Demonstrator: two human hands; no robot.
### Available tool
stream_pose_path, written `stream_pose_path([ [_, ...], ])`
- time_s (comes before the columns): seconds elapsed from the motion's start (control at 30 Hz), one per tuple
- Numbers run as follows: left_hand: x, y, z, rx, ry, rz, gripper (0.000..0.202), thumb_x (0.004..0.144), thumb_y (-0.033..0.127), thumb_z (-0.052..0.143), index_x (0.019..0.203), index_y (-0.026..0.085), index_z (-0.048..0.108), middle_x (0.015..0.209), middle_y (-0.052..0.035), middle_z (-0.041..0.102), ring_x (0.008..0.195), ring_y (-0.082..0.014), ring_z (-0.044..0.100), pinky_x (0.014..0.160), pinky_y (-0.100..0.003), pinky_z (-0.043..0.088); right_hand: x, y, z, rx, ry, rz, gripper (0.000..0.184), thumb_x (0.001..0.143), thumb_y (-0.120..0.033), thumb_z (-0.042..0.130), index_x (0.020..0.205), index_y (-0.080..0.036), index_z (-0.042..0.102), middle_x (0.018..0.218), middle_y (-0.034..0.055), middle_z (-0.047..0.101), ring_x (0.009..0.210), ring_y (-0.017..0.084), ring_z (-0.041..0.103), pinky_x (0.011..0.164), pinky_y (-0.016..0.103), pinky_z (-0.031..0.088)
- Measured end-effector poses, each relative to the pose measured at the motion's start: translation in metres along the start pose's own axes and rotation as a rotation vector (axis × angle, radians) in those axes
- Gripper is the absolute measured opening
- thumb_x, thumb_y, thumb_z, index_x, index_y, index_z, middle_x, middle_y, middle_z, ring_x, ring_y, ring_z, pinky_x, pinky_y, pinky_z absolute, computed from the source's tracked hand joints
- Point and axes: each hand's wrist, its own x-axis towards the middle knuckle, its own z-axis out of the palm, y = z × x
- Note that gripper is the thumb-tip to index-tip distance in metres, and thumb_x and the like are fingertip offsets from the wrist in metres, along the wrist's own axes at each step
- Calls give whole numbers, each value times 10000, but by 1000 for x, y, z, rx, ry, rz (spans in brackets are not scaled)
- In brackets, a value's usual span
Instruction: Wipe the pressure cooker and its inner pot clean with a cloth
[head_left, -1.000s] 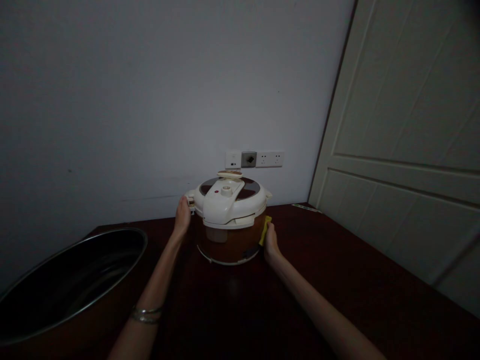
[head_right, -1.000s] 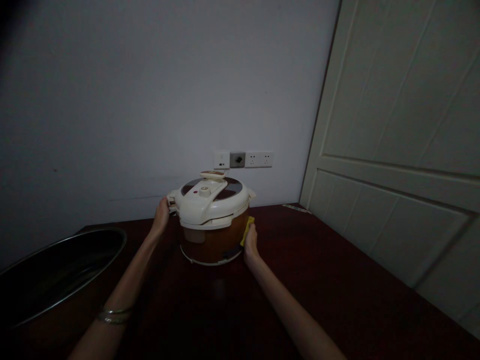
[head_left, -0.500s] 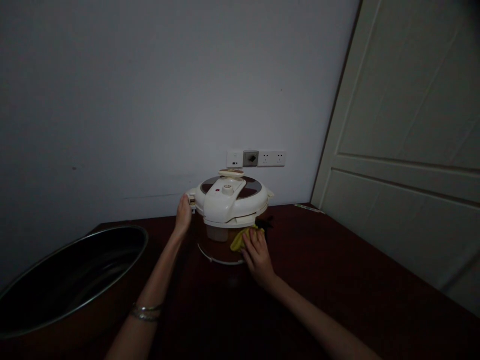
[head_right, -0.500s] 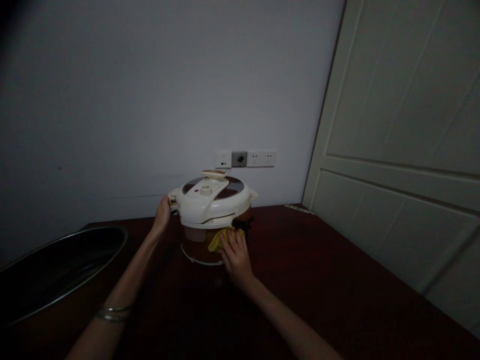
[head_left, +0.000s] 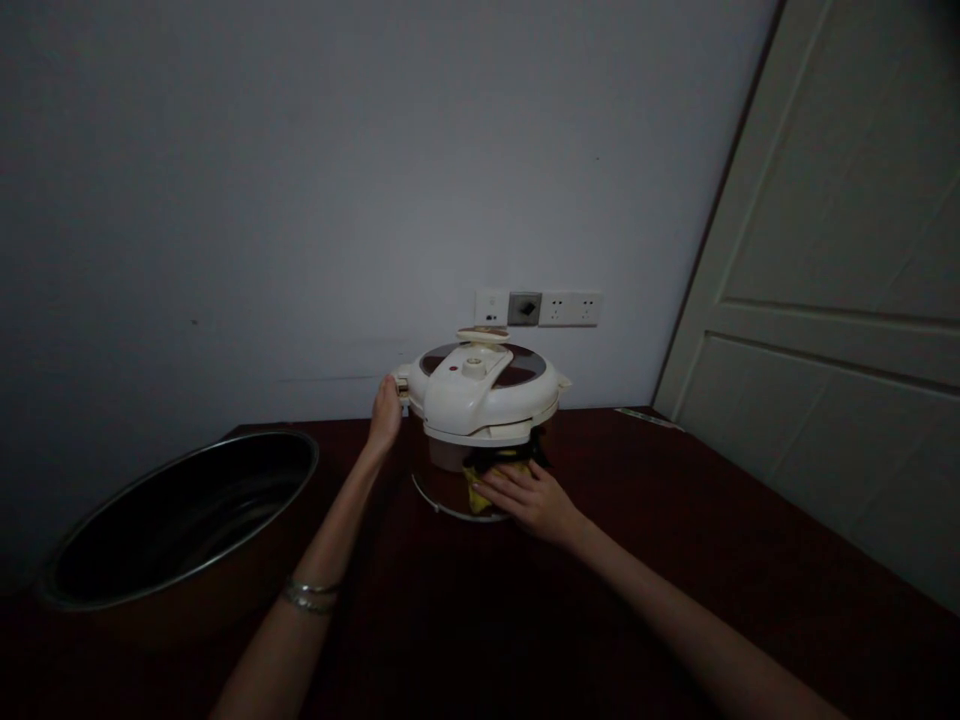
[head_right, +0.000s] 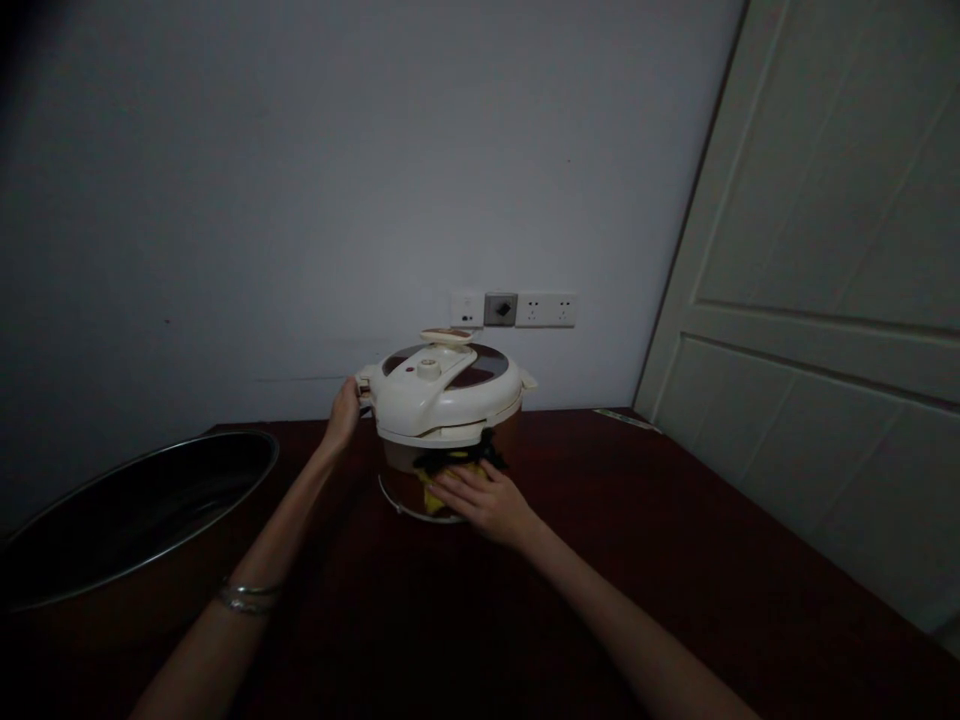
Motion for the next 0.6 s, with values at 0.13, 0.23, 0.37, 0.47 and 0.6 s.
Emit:
stream_pose_path([
  [0.13,1,-1,-1,-16,-3,-14,320,845,369,275,792,191,534,957,-100,646,1065,-224,552,989,-424,365,-27,-14,8,115,-165,-106,417,929,-115,358,1324,-193,462,1287,47,569,1160,147,525,959,355,424],
  [0.23,1,0,-1,-45,-16,-32,344,849,399,275,789,185,539,931,-96,647,1039,-222,566,954,-415,395,-55,-11,1,187,-168,-39,395,925,-116,371,1285,-206,507,1219,44,619,1154,175,537,996,417,405],
  [0.37,1,1,0,-51,-15,-40,373,849,411,269,793,177,554,903,-91,647,1012,-217,576,932,-409,407,-72,-7,-21,340,6,200,399,901,-124,417,1273,-224,523,1187,66,638,1163,205,541,966,425,448],
  [0.47,0,1,0,-44,-10,-30,378,845,407,267,817,172,561,903,-89,643,1006,-215,578,943,-407,398,-60,-10,-43,434,337,599,376,900,-165,456,1261,-234,536,1196,80,630,1090,203,599,897,360,512],
  [0.6,-2,1,0,-42,1,2,346,840,389,277,811,182,553,907,-84,641,1003,-213,577,950,-407,399,-19,-4,-74,455,625,867,339,901,-207,475,1224,-244,568,1179,61,640,1032,213,631,876,373,529],
])
